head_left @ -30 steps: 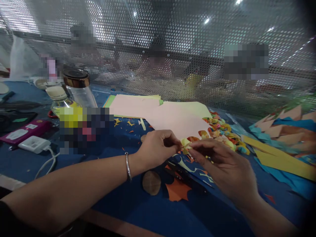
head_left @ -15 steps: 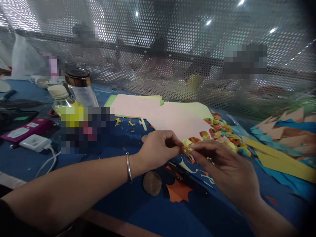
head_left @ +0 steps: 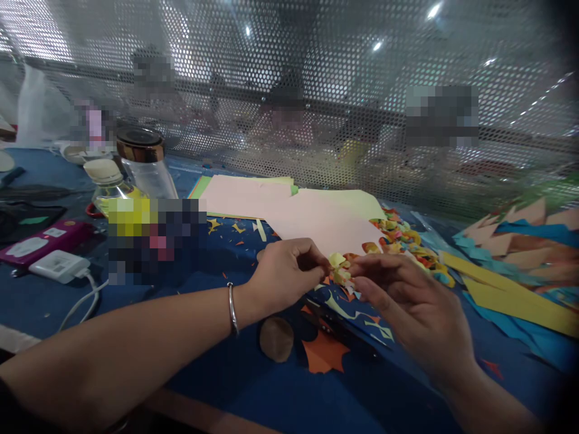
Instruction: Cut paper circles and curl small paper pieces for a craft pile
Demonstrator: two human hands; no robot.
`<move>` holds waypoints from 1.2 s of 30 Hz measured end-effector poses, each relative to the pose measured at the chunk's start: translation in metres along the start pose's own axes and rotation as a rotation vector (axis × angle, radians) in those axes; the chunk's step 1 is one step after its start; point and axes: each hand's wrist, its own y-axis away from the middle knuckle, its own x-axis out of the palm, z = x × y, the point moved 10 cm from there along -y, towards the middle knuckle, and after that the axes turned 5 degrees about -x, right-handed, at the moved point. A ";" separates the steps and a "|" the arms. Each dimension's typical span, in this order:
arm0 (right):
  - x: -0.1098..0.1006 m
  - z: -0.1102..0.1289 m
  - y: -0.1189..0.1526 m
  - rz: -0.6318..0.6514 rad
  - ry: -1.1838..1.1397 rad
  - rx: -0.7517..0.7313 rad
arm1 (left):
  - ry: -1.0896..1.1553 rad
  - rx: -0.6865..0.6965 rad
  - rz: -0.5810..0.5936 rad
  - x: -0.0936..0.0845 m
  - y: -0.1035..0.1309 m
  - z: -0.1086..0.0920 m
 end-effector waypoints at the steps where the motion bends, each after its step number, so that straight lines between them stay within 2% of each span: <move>1: -0.001 -0.002 -0.001 -0.011 -0.012 0.026 | 0.000 0.016 -0.006 -0.001 0.001 -0.002; 6: 0.003 -0.003 -0.008 0.013 -0.069 0.068 | -0.060 0.132 -0.048 -0.006 0.006 -0.017; 9: 0.007 -0.005 -0.009 0.046 -0.121 0.097 | -0.107 0.157 -0.050 -0.007 0.008 -0.021; 24: 0.022 -0.010 -0.008 0.136 -0.262 0.177 | -0.190 0.179 -0.050 -0.004 0.008 -0.025; 30: 0.024 -0.010 -0.008 0.131 -0.282 0.197 | -0.216 0.185 -0.056 -0.003 0.009 -0.025; 36: 0.026 -0.013 -0.008 0.121 -0.323 0.228 | -0.281 0.250 -0.064 -0.002 0.010 -0.026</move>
